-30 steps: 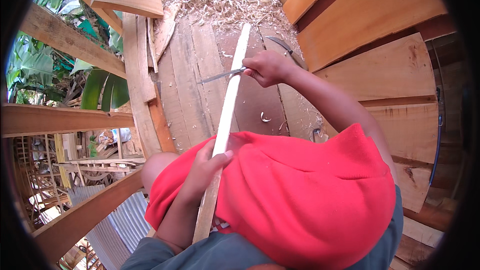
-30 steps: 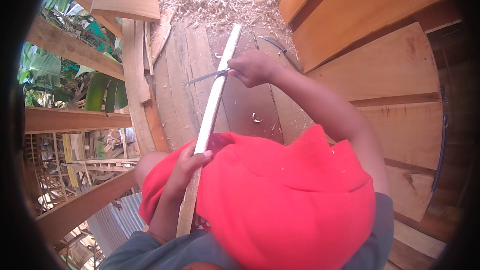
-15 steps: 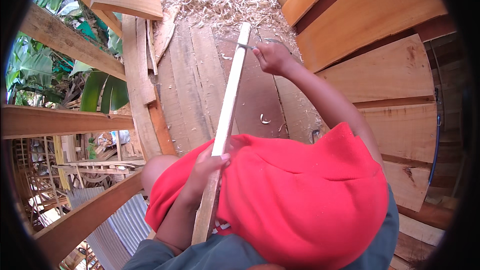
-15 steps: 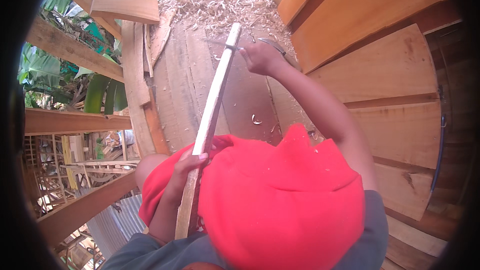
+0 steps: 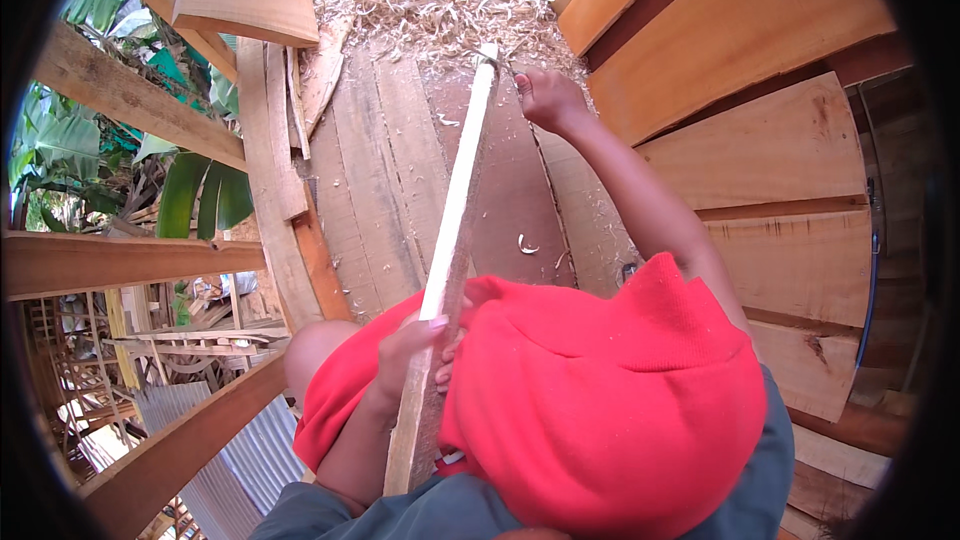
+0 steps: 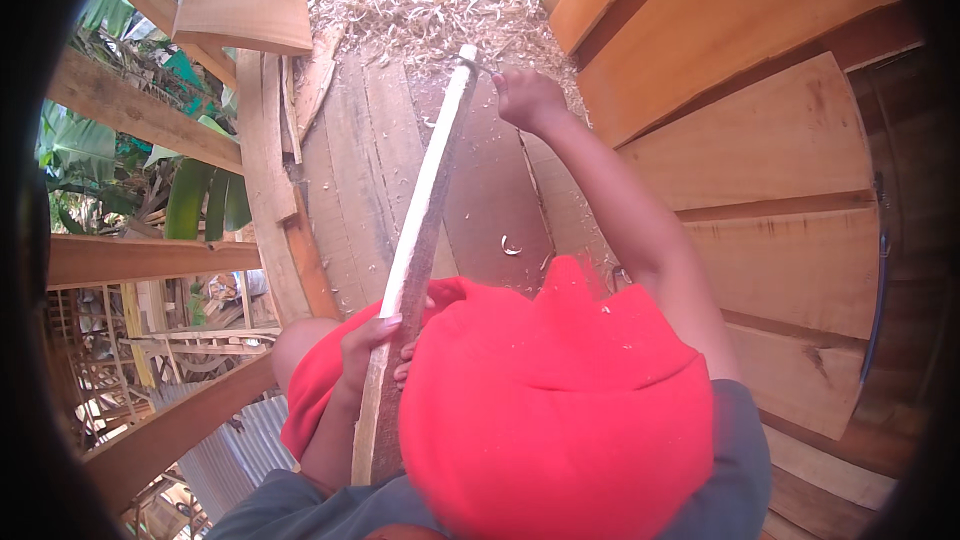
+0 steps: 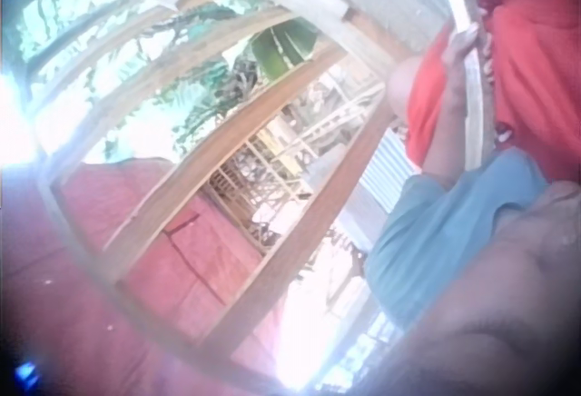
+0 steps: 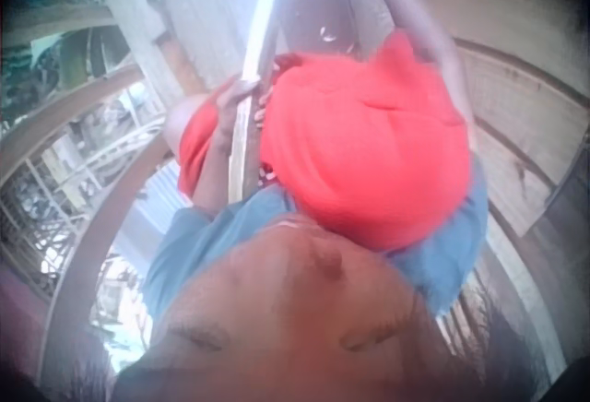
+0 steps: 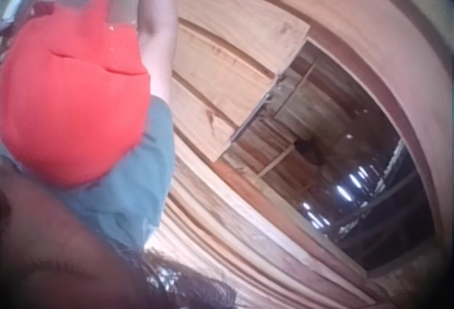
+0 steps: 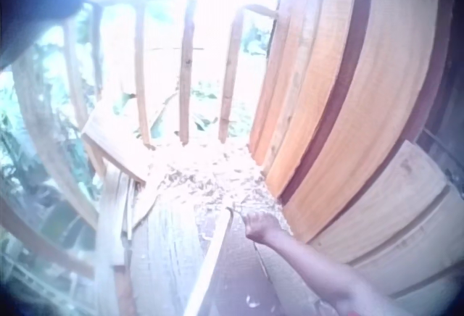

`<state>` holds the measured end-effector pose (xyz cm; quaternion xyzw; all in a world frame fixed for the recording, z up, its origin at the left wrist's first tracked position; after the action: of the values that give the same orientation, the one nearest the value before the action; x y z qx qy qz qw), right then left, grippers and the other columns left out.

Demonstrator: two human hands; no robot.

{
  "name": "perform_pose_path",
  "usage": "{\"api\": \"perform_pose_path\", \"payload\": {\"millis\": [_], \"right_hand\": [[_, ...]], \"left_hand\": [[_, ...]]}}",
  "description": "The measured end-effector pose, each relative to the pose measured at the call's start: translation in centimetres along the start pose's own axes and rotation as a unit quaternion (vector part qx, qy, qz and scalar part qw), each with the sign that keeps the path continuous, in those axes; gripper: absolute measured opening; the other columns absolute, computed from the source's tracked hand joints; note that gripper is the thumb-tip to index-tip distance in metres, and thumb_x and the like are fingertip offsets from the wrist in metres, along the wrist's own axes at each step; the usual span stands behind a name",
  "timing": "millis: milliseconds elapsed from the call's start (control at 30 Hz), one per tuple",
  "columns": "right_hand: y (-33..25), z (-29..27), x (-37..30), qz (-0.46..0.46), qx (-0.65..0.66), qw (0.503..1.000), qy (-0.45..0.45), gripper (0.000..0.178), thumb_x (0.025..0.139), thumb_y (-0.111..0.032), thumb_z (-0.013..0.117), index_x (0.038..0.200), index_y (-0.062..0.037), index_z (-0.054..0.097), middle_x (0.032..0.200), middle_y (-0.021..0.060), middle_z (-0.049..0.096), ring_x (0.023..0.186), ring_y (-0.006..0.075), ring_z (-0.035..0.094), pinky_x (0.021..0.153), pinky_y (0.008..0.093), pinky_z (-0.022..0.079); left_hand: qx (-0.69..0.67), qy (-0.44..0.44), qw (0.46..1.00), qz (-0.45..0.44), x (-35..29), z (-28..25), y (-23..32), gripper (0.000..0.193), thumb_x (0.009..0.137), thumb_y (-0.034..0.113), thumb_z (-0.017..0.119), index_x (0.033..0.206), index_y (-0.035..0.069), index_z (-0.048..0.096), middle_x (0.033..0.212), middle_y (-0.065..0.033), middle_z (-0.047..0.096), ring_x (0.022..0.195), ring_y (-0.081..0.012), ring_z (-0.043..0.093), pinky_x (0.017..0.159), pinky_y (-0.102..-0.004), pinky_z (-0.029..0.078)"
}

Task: The person uses a knife to shave and shape a long, thin wooden plank. They hold the plank vertically against their body, using their bare feet to secure it while they work with their hands.

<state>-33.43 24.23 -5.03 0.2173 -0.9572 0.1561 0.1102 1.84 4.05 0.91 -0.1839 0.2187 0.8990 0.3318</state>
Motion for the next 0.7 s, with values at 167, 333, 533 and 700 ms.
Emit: {"api": "perform_pose_path", "payload": {"millis": [167, 333, 533, 700], "right_hand": [[-7.8, -0.6, -2.3, -0.243, 0.063, 0.948, -0.195, 0.031, 0.103, -0.03, 0.047, 0.096, -0.0035, 0.061, 0.085, 0.0242, 0.07, 0.082, 0.0438, 0.069, 0.074, 0.054, 0.054], [0.0, -0.5, 0.7, -0.041, 0.029, 0.999, -0.008, 0.026, 0.1, -0.028, 0.052, 0.09, -0.0044, 0.053, 0.066, 0.0204, 0.063, 0.061, 0.045, 0.062, 0.06, 0.0534, 0.05], [-4.0, -0.4, -0.8, -0.081, 0.078, 0.992, -0.05, 0.028, 0.102, -0.028, 0.05, 0.086, -0.005, 0.051, 0.066, 0.0221, 0.059, 0.067, 0.0462, 0.062, 0.063, 0.0555, 0.048], [-6.1, -1.6, -0.3, -0.11, 0.084, 0.984, -0.114, 0.029, 0.102, -0.029, 0.049, 0.09, -0.0045, 0.057, 0.075, 0.0234, 0.063, 0.074, 0.0466, 0.063, 0.068, 0.0549, 0.05]], "left_hand": [[-0.036, 0.003, 0.999, 0.01, -1.0, -0.7, 0.3, 0.056, 0.092, 0.032, 0.055, 0.137, 0.002, 0.042, 0.075, -0.0057, 0.043, 0.051, -0.0132, 0.045, 0.045, -0.0269, 0.04], [-0.046, -0.016, 0.999, -0.009, -0.3, 0.1, 0.1, 0.058, 0.092, 0.032, 0.054, 0.139, 0.002, 0.04, 0.075, -0.0058, 0.042, 0.051, -0.0139, 0.045, 0.044, -0.0278, 0.04], [-0.122, -0.037, 0.992, 0.001, -1.0, -0.7, 0.2, 0.059, 0.093, 0.033, 0.055, 0.14, 0.002, 0.038, 0.075, -0.0062, 0.043, 0.051, -0.014, 0.046, 0.045, -0.0278, 0.041], [-0.107, -0.036, 0.994, 0.005, -1.3, -0.6, 0.0, 0.06, 0.094, 0.033, 0.055, 0.142, 0.004, 0.037, 0.076, -0.0066, 0.044, 0.052, -0.0139, 0.046, 0.045, -0.028, 0.041]]}}
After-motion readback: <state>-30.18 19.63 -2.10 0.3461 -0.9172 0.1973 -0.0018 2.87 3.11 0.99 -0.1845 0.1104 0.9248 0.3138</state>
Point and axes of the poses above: each hand's wrist, its own x-axis towards the middle knuckle, its own z-axis out of the palm, y = z × x, the point moved 5 cm from there along x, towards the middle knuckle
